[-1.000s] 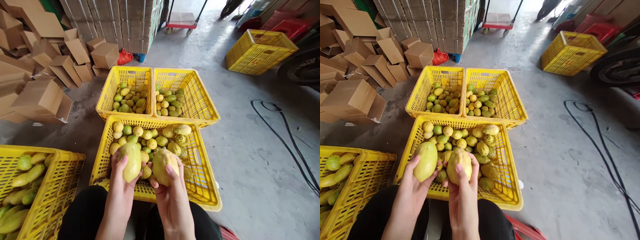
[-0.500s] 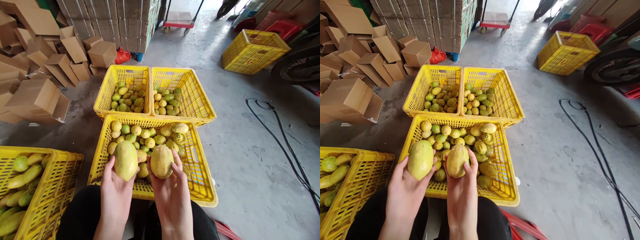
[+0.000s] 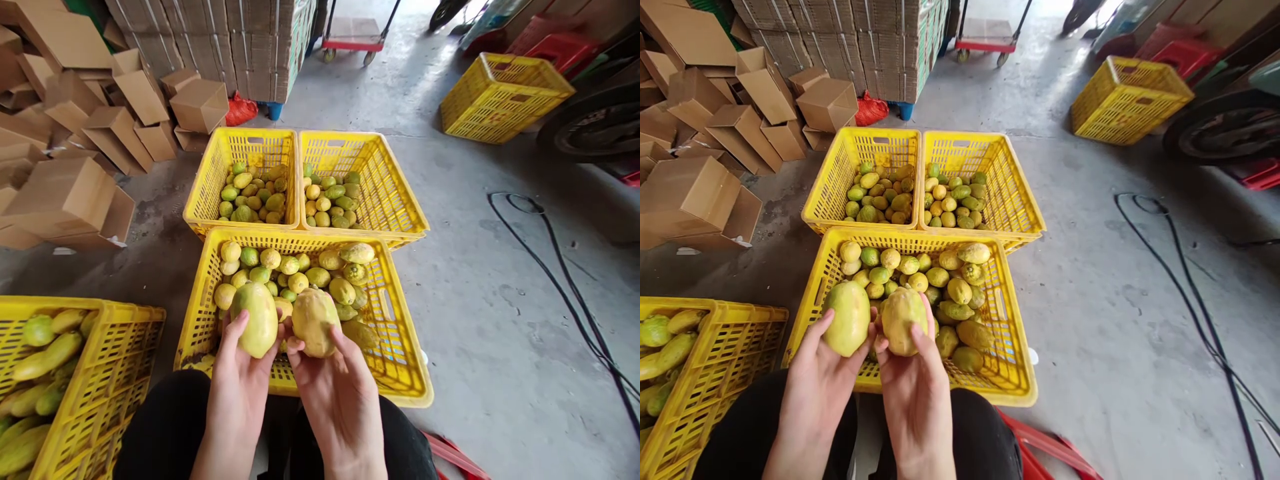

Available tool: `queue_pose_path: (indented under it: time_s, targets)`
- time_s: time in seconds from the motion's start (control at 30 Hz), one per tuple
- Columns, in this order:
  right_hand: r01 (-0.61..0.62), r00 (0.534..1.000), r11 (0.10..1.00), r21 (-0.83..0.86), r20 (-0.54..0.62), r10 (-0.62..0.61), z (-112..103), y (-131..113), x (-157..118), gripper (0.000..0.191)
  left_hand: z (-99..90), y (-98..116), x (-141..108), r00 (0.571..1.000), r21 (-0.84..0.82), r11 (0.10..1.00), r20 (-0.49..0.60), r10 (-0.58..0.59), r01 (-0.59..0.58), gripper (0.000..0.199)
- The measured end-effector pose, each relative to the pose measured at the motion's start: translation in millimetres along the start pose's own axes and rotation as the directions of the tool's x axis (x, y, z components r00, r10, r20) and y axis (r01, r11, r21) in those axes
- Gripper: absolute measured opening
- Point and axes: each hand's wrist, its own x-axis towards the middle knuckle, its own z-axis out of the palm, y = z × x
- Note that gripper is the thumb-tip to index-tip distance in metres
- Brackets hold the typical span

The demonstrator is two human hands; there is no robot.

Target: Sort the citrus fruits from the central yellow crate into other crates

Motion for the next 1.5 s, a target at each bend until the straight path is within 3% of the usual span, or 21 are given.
queue_pose_path:
  time_s: [0.17,0.27,0.37,0.6,0.73,0.93,1.07,1.33,1.5]
  targets:
    - [0.005,0.999,0.999,0.042,-0.038,-0.003,3,-3,-1,0.037,2.3,5,-5,0.999,-0.09,0.995,-0.036,-0.038,0.034,0.032]
    - [-0.017,0.999,1.0,-0.001,-0.03,0.017,5,-1,-1,0.038,2.3,9,-7,0.999,-0.108,0.994,-0.039,-0.015,0.01,0.034]
    - [-0.02,0.999,0.999,0.031,-0.033,0.021,5,0,-2,0.045,1.7,11,-9,0.999,-0.098,0.995,-0.022,0.025,-0.028,0.037]
    - [0.0,0.995,0.997,0.079,-0.097,0.007,3,-3,3,0.024,-3.5,2,-10,0.995,-0.043,0.998,0.088,-0.05,0.054,0.048]
    - [0.035,0.999,0.998,0.047,-0.042,-0.033,4,-1,6,0.025,-5.2,-1,-11,0.987,-0.043,0.995,0.137,-0.085,0.092,0.049]
    - [0.125,0.992,0.992,0.01,0.014,-0.125,2,1,-2,0.032,-4.8,2,-8,0.994,-0.076,0.992,0.049,-0.1,0.104,0.044]
    - [0.114,0.993,0.994,-0.002,0.027,-0.113,2,1,-5,0.037,-8.2,2,-5,0.99,-0.091,0.989,0.088,-0.109,0.117,0.043]
    - [0.169,0.98,0.985,-0.044,-0.103,-0.172,6,3,1,0.042,1.2,-2,-13,0.995,0.01,0.998,0.077,-0.066,0.066,0.047]
    - [0.179,0.98,0.979,-0.102,-0.075,-0.187,1,5,-2,0.05,-1.2,-5,-13,0.996,0.122,0.993,0.082,-0.021,0.011,0.056]
